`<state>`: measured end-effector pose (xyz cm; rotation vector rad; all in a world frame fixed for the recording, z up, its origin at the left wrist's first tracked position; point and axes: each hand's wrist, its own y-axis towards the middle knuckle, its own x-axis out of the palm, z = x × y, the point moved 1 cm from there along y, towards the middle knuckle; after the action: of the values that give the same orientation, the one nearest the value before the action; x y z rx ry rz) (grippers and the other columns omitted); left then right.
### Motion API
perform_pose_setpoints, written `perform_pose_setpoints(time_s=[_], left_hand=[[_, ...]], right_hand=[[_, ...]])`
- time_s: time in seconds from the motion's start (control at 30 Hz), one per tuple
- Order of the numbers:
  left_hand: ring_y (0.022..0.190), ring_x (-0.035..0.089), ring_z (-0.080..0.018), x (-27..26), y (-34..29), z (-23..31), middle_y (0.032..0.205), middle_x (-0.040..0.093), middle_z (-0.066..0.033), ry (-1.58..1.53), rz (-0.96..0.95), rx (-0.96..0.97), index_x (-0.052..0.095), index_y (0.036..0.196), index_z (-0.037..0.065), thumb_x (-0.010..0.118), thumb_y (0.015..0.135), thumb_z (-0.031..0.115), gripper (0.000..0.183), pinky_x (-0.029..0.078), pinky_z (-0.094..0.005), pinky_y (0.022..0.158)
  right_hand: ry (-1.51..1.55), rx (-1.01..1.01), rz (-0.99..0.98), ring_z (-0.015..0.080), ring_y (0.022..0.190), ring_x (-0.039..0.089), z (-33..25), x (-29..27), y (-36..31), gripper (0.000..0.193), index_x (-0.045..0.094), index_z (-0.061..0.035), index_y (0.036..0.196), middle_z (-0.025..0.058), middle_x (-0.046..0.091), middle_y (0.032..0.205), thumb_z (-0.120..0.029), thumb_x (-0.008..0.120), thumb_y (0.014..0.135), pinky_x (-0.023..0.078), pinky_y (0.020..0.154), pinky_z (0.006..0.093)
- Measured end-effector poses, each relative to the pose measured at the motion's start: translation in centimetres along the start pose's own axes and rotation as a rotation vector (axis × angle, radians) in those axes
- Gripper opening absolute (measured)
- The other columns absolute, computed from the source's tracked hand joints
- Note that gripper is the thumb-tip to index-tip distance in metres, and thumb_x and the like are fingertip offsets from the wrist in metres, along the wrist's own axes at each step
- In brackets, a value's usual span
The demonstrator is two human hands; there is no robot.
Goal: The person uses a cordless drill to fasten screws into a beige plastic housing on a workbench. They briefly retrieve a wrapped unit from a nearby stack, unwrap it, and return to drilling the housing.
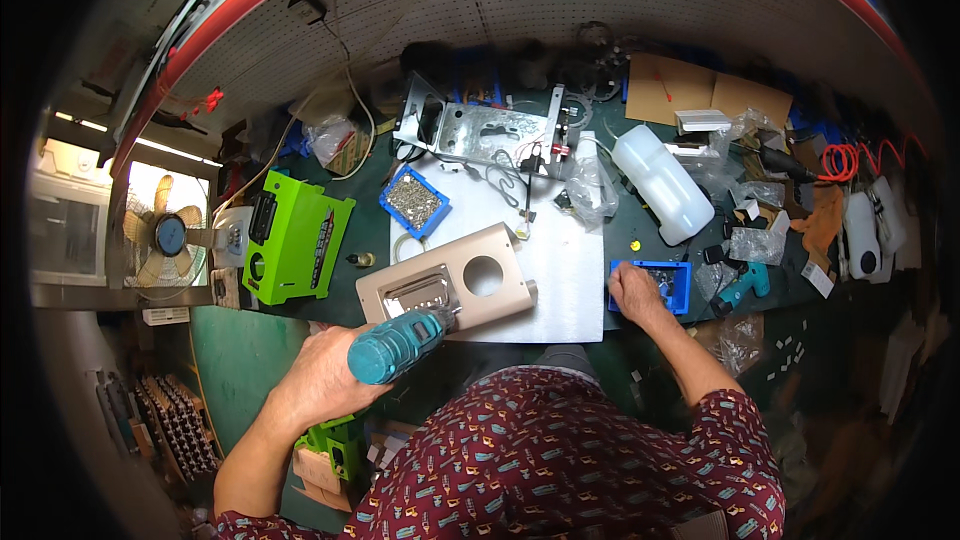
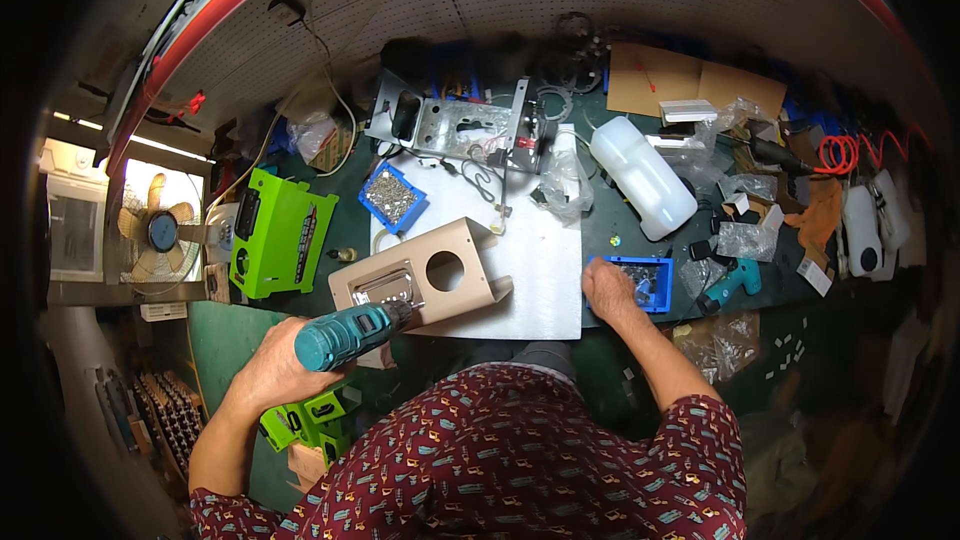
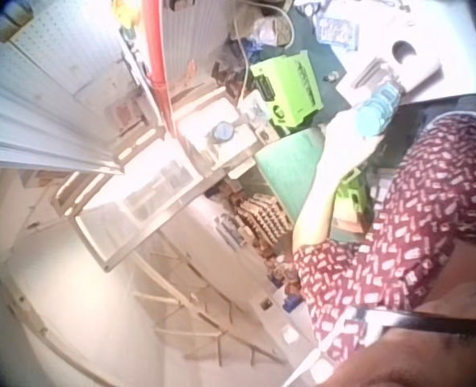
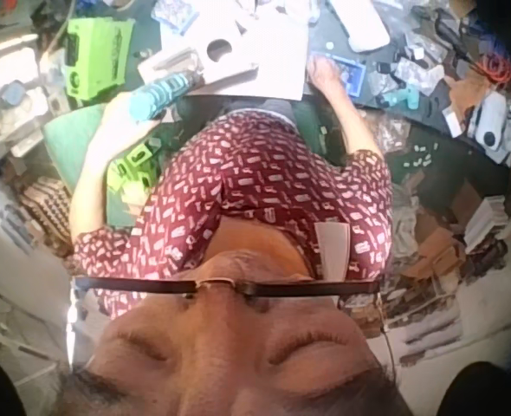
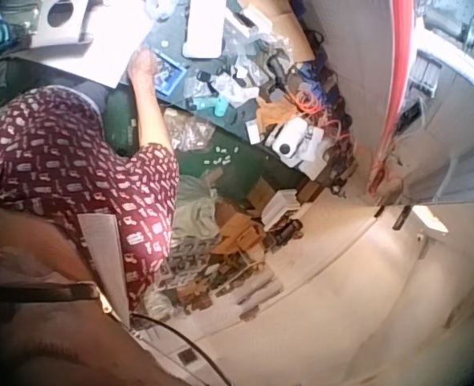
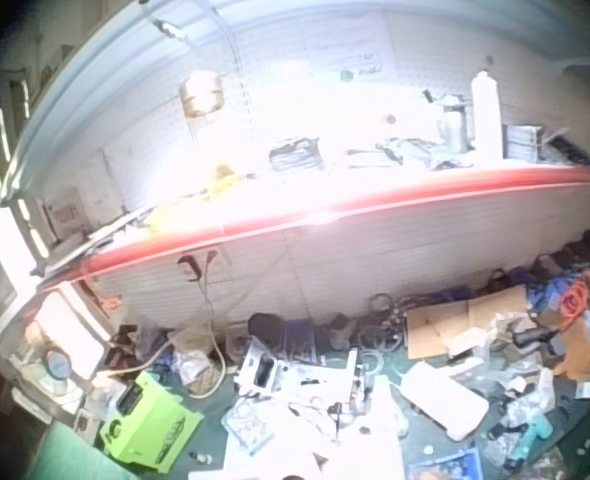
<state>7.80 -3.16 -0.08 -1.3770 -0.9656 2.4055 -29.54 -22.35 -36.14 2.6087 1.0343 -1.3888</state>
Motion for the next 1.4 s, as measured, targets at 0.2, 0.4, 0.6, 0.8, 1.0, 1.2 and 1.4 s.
perform_pose_setpoints(time_s=[0.2, 0.4, 0.6, 0.8, 1.0, 1.2, 1.4], left_hand=[[0.098, 0.071, -0.0417, 0.1, -0.2, 0.2, 0.099, 0.076, -0.0201, -0.001, 0.015, -0.017, 0.072, 0.111, 0.008, 0.082, 0.078, 0.023, 0.037, 0.058, -0.0473, 0.09], [0.1, 0.072, -0.0406, 0.3, -0.4, 0.6, 0.102, 0.076, -0.0204, 0.015, 0.014, -0.043, 0.071, 0.115, 0.009, 0.082, 0.079, 0.026, 0.041, 0.058, -0.0473, 0.091], [0.1, 0.071, -0.0417, 0.5, -0.4, 0.1, 0.1, 0.076, -0.0206, 0.01, 0.001, -0.057, 0.07, 0.114, 0.008, 0.084, 0.078, 0.026, 0.043, 0.058, -0.0503, 0.091], [0.1, 0.071, -0.0416, 0.6, -0.5, -0.1, 0.101, 0.076, -0.02, -0.022, 0.016, -0.055, 0.07, 0.115, 0.007, 0.084, 0.077, 0.026, 0.045, 0.058, -0.0509, 0.091], [0.099, 0.072, -0.0417, 0.6, -0.5, -0.2, 0.1, 0.076, -0.0203, -0.035, 0.016, -0.073, 0.069, 0.117, 0.007, 0.084, 0.077, 0.026, 0.046, 0.058, -0.0506, 0.09], [0.098, 0.072, -0.0419, 0.7, -0.6, -0.1, 0.099, 0.076, -0.021, -0.043, 0.015, -0.091, 0.069, 0.118, 0.007, 0.084, 0.077, 0.026, 0.047, 0.058, -0.0502, 0.09], [0.098, 0.072, -0.0413, 0.7, -0.6, -0.1, 0.099, 0.076, -0.0203, -0.069, 0.02, -0.079, 0.069, 0.119, 0.007, 0.084, 0.077, 0.025, 0.047, 0.058, -0.0493, 0.09]], right_hand=[[1.075, 0.181, -0.74, 0.0125, 0.079, 0.065, -11.4, 3.7, 6.3, 0.014, 0.07, -0.0028, 0.104, 0.0017, 0.072, 0.091, -0.015, 0.072, 0.098, 0.054, 0.065, 0.0304], [1.41, 0.048, -1.235, 0.0166, 0.093, 0.072, -17.7, 10.5, 10.0, 0.023, 0.07, -0.002, 0.112, 0.0063, 0.074, 0.105, -0.013, 0.078, 0.094, 0.06, 0.081, 0.0301], [1.631, 0.054, -1.487, 0.0202, 0.108, 0.072, -19.1, 11.5, 10.0, 0.037, 0.068, -0.0002, 0.126, 0.0104, 0.074, 0.118, -0.013, 0.079, 0.093, 0.059, 0.095, 0.0341], [1.665, 0.088, -1.497, 0.0217, 0.113, 0.07, -20.1, 9.1, 9.3, 0.043, 0.066, 0.0002, 0.131, 0.0117, 0.073, 0.123, -0.015, 0.079, 0.093, 0.057, 0.1, 0.0363], [1.701, 0.127, -1.506, 0.0232, 0.118, 0.069, -20.6, 7.7, 8.9, 0.048, 0.063, 0.0006, 0.136, 0.0129, 0.071, 0.128, -0.016, 0.079, 0.093, 0.055, 0.104, 0.0386], [1.628, -0.028, -1.636, 0.0279, 0.131, 0.061, -21.0, 8.1, 9.2, 0.066, 0.053, 0.0024, 0.149, 0.0168, 0.064, 0.14, -0.019, 0.08, 0.092, 0.046, 0.117, 0.0454], [1.755, 0.117, -1.541, 0.0258, 0.123, 0.067, -20.9, 8.5, 9.0, 0.051, 0.062, 0.0019, 0.138, 0.0152, 0.07, 0.132, -0.013, 0.079, 0.092, 0.052, 0.111, 0.0435]])
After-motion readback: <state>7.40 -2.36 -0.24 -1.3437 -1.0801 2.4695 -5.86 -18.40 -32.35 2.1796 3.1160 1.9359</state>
